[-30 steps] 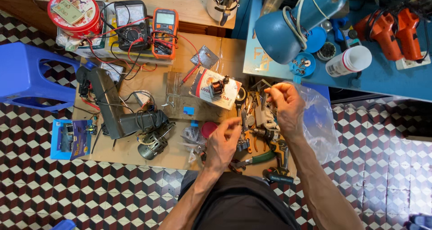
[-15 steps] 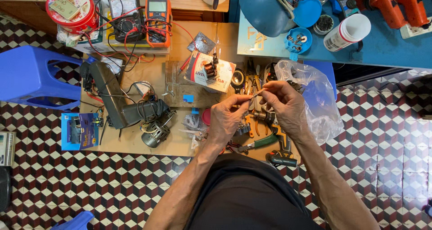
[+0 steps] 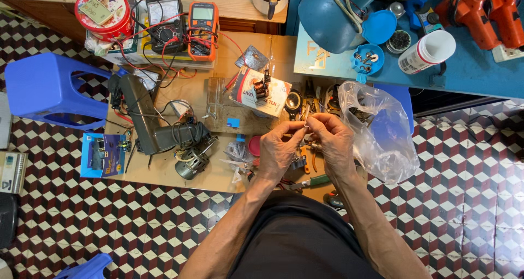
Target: The person assembles small electronic components on a cluttered workbench. They repeatedly pick up a small black device, attach or adjust wires and metal parts, and place the device back on a box. Tools and multimeters are visible on the table.
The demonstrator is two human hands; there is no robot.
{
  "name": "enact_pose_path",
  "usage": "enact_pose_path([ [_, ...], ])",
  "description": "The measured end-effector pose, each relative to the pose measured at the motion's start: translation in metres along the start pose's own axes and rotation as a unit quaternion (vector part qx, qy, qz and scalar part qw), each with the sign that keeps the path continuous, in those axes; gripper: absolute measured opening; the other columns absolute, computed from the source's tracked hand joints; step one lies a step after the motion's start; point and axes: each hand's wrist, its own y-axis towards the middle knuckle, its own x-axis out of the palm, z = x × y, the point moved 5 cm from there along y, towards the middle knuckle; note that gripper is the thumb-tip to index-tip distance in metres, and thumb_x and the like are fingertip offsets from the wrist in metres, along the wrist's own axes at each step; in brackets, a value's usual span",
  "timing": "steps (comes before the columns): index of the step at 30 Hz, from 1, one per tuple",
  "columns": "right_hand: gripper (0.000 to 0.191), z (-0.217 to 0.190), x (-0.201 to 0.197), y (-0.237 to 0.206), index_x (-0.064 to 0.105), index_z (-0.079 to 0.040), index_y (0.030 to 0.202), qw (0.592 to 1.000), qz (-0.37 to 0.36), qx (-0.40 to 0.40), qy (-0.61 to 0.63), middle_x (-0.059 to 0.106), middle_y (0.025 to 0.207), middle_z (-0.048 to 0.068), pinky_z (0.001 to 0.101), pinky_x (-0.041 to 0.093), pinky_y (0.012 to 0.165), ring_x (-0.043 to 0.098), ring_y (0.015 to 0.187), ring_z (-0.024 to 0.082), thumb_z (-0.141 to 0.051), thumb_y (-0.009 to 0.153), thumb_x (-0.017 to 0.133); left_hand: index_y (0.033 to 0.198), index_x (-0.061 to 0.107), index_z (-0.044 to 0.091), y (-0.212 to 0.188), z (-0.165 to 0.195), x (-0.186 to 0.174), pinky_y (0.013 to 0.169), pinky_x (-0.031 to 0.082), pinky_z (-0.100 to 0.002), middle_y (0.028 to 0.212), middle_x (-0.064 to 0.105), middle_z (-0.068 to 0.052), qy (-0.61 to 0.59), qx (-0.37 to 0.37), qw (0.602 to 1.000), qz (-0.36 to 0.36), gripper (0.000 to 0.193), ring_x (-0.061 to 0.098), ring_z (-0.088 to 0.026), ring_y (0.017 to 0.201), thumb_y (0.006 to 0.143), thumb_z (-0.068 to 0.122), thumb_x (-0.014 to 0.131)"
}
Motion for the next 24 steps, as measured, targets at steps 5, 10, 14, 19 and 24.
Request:
enact_pose_path([
  [5,0.017,0.005,-0.003,0.003,0.072,-0.004,0.106,1.000,-0.001,0.007,0.017,0.073,0.090,0.003,0.0220,0.055,0.071,0.067,0.079,0.008,-0.018,0.096,0.072,0.111,0.077,0.006,0.004,-0.008,0.004,0.062,0.059,-0.021,0.090,0.080,-0.004,0.019,-0.006,1.000,-0.009,0.019,0.072,-0.007,0.074,0.096,0.018,0.073],
  [10,0.017,0.012,-0.008,0.006,0.073,-0.003,0.107,1.000,0.000,0.009,0.024,0.073,0.089,0.003,0.0207,0.053,0.070,0.066,0.078,0.007,-0.018,0.097,0.072,0.109,0.077,0.007,0.006,-0.012,0.006,0.062,0.059,-0.022,0.089,0.079,-0.003,0.028,-0.015,0.999,-0.009,0.019,0.072,-0.007,0.073,0.095,0.018,0.073],
  [14,0.018,0.012,-0.008,0.006,0.072,-0.003,0.108,1.000,0.003,0.016,0.024,0.072,0.090,0.003,0.0202,0.053,0.069,0.065,0.078,0.007,-0.018,0.098,0.072,0.109,0.077,0.007,0.009,-0.010,0.006,0.063,0.059,-0.023,0.089,0.079,-0.003,0.030,-0.019,0.999,-0.006,0.019,0.072,-0.007,0.073,0.095,0.018,0.073],
  [19,0.022,0.006,-0.004,0.001,0.074,-0.003,0.111,0.998,0.009,0.037,0.043,0.073,0.091,0.002,0.0199,0.054,0.070,0.065,0.078,0.006,-0.021,0.100,0.069,0.106,0.076,0.006,0.008,0.010,0.002,0.067,0.059,-0.030,0.092,0.078,-0.006,0.141,0.080,0.987,-0.007,0.017,0.075,-0.017,0.077,0.094,0.017,0.075],
  [24,0.021,0.005,-0.010,-0.004,0.074,-0.002,0.110,0.998,0.034,0.043,0.006,0.074,0.092,0.003,0.0230,0.059,0.072,0.071,0.079,0.009,-0.018,0.096,0.070,0.106,0.072,0.008,0.008,0.024,0.005,0.077,0.058,-0.038,0.097,0.075,-0.008,0.268,0.199,0.942,-0.021,0.016,0.074,-0.026,0.088,0.093,0.017,0.076],
])
